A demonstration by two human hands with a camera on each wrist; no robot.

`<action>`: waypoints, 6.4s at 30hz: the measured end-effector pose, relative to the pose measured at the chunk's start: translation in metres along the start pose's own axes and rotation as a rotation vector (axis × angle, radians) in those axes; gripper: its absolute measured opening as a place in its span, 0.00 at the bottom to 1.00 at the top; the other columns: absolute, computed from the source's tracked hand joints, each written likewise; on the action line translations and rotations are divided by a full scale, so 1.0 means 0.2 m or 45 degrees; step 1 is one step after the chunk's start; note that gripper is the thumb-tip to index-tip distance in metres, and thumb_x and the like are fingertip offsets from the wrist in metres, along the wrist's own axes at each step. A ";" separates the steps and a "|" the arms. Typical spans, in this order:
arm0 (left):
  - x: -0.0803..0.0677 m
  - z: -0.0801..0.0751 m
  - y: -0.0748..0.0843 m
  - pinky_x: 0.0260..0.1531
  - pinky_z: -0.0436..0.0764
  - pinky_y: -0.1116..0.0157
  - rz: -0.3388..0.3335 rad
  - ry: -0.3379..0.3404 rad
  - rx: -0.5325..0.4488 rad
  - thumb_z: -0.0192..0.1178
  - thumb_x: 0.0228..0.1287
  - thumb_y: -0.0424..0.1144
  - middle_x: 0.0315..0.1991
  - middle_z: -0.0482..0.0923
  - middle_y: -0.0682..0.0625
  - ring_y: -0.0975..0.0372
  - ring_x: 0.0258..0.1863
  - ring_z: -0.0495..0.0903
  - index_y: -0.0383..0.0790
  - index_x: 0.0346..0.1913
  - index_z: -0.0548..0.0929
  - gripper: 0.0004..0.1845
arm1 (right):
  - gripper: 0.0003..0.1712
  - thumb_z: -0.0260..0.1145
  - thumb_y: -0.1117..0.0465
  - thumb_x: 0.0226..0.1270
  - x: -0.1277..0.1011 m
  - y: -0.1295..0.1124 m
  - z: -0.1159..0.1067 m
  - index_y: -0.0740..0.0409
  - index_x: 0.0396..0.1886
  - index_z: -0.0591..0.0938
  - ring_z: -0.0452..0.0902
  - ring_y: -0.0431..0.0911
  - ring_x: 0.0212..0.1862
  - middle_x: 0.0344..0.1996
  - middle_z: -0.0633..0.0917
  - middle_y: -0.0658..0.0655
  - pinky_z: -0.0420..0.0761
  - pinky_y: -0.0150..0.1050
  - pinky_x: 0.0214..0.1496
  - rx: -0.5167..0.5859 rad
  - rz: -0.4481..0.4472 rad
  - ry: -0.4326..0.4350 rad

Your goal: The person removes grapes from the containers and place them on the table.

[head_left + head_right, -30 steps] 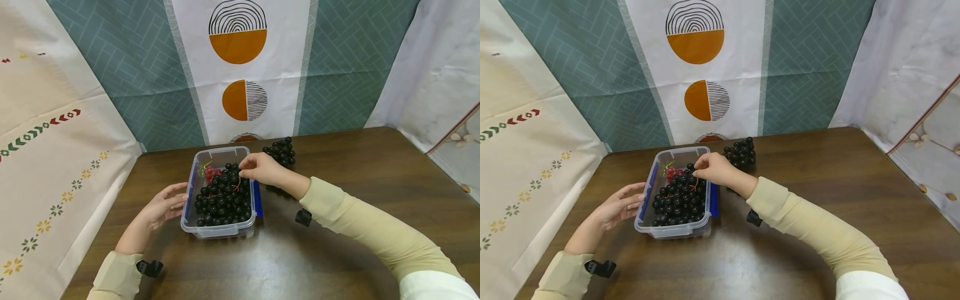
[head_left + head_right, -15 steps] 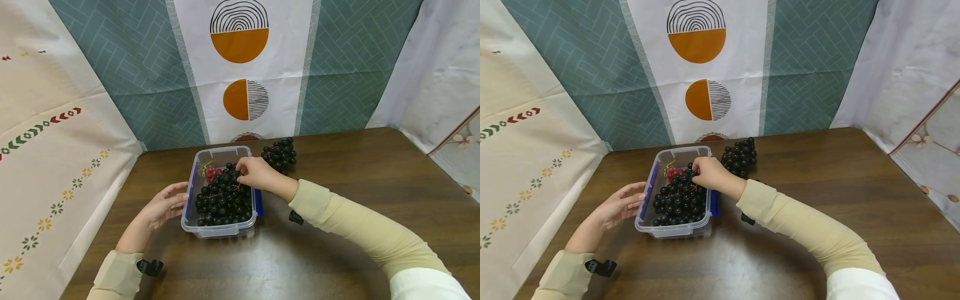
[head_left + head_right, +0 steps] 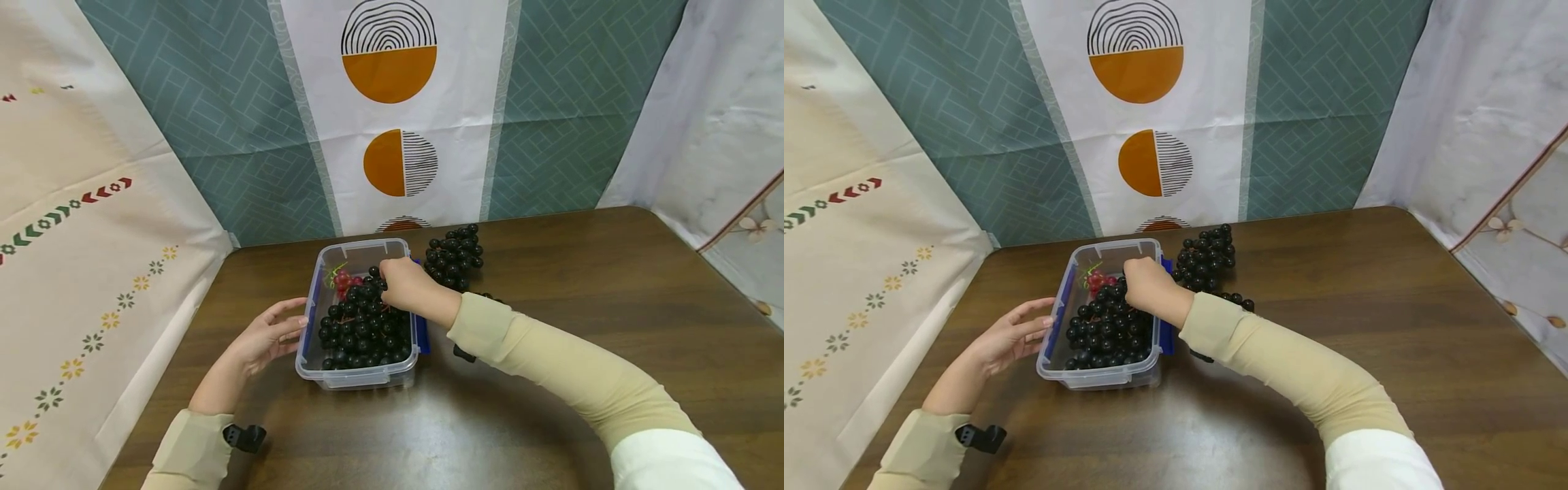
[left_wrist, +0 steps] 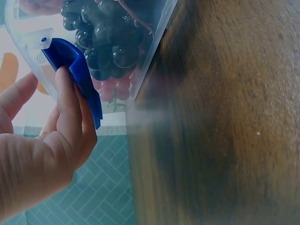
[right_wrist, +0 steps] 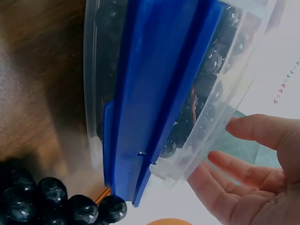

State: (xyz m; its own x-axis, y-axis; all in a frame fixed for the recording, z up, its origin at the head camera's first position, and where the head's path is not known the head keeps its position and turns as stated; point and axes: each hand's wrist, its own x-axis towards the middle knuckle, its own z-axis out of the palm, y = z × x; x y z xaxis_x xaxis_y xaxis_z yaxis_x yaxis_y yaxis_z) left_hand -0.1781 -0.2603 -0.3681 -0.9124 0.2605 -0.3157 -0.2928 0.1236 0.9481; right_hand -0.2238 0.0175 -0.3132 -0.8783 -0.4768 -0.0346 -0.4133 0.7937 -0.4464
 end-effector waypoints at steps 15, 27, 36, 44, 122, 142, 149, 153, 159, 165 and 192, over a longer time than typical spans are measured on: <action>0.00 0.00 -0.01 0.44 0.80 0.66 0.003 0.001 -0.048 0.55 0.69 0.37 0.43 0.81 0.57 0.64 0.45 0.82 0.42 0.70 0.57 0.30 | 0.19 0.69 0.66 0.57 0.00 -0.02 0.02 0.65 0.50 0.79 0.80 0.49 0.43 0.49 0.82 0.61 0.80 0.41 0.46 0.026 0.008 -0.094; -0.01 0.01 -0.01 0.45 0.80 0.66 0.000 0.008 -0.057 0.55 0.69 0.38 0.45 0.81 0.56 0.64 0.45 0.82 0.42 0.71 0.56 0.32 | 0.17 0.62 0.71 0.62 -0.06 0.00 0.06 0.65 0.51 0.78 0.75 0.45 0.33 0.43 0.82 0.60 0.77 0.38 0.38 0.205 -0.014 0.014; -0.01 0.01 -0.01 0.43 0.80 0.66 -0.003 0.031 -0.075 0.56 0.69 0.38 0.43 0.81 0.58 0.67 0.42 0.82 0.45 0.70 0.60 0.29 | 0.14 0.61 0.74 0.61 -0.10 -0.01 0.10 0.64 0.48 0.78 0.79 0.47 0.37 0.36 0.83 0.58 0.79 0.37 0.38 0.353 -0.020 0.137; -0.01 0.03 -0.01 0.43 0.81 0.66 -0.002 0.031 -0.067 0.56 0.69 0.37 0.42 0.82 0.57 0.66 0.42 0.82 0.42 0.71 0.57 0.31 | 0.07 0.66 0.72 0.58 -0.10 0.01 0.14 0.64 0.36 0.82 0.81 0.48 0.39 0.35 0.85 0.58 0.81 0.37 0.42 0.481 -0.009 0.231; -0.01 0.02 -0.01 0.45 0.80 0.66 0.002 0.044 -0.037 0.56 0.69 0.38 0.41 0.82 0.59 0.63 0.46 0.81 0.40 0.72 0.55 0.33 | 0.06 0.63 0.70 0.64 0.01 0.00 0.07 0.64 0.40 0.80 0.83 0.47 0.40 0.36 0.85 0.59 0.82 0.32 0.40 0.759 -0.100 0.282; -0.01 0.02 0.00 0.44 0.80 0.66 0.004 0.042 -0.059 0.56 0.68 0.38 0.42 0.82 0.57 0.63 0.47 0.81 0.39 0.72 0.54 0.34 | 0.10 0.63 0.73 0.62 0.00 0.03 -0.04 0.68 0.44 0.80 0.83 0.51 0.44 0.41 0.85 0.65 0.83 0.35 0.43 0.939 -0.109 0.233; -0.02 0.02 -0.01 0.45 0.80 0.66 -0.001 0.056 -0.036 0.57 0.68 0.38 0.40 0.81 0.59 0.63 0.47 0.81 0.39 0.72 0.54 0.34 | 0.13 0.62 0.74 0.63 0.00 0.04 -0.07 0.70 0.47 0.80 0.84 0.52 0.44 0.44 0.85 0.68 0.83 0.38 0.43 1.117 -0.037 0.206; -0.02 0.02 -0.01 0.45 0.80 0.66 -0.004 0.054 -0.030 0.57 0.68 0.39 0.43 0.81 0.57 0.63 0.47 0.81 0.40 0.72 0.54 0.34 | 0.14 0.63 0.73 0.62 -0.01 0.04 -0.08 0.70 0.48 0.79 0.85 0.49 0.42 0.44 0.85 0.67 0.83 0.37 0.42 1.187 0.014 0.181; -0.01 0.02 -0.01 0.45 0.80 0.66 0.002 0.052 -0.026 0.57 0.68 0.39 0.45 0.81 0.54 0.63 0.47 0.81 0.40 0.72 0.54 0.34 | 0.15 0.64 0.73 0.62 -0.02 0.05 -0.12 0.71 0.49 0.78 0.84 0.42 0.37 0.48 0.83 0.67 0.83 0.35 0.40 1.362 0.092 0.134; -0.01 0.01 -0.01 0.44 0.80 0.66 -0.003 0.046 -0.001 0.56 0.69 0.40 0.45 0.80 0.55 0.64 0.46 0.81 0.41 0.72 0.54 0.34 | 0.15 0.63 0.71 0.64 -0.02 0.06 -0.17 0.69 0.50 0.78 0.84 0.41 0.35 0.48 0.83 0.66 0.83 0.32 0.40 1.433 0.157 0.097; 0.00 0.00 -0.01 0.44 0.80 0.66 0.008 0.014 -0.033 0.56 0.69 0.38 0.44 0.79 0.56 0.64 0.45 0.81 0.41 0.71 0.55 0.32 | 0.16 0.59 0.73 0.66 -0.17 0.06 -0.40 0.73 0.53 0.73 0.83 0.40 0.35 0.38 0.85 0.55 0.82 0.29 0.38 1.541 0.069 0.075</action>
State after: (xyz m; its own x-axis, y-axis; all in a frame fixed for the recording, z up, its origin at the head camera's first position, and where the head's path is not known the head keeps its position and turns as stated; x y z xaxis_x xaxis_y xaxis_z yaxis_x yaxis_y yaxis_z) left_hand -0.1764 -0.2601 -0.3702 -0.9174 0.2505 -0.3092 -0.2940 0.0966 0.9509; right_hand -0.2193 0.0737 -0.2460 -0.9100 -0.4113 -0.0524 0.0886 -0.0693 -0.9937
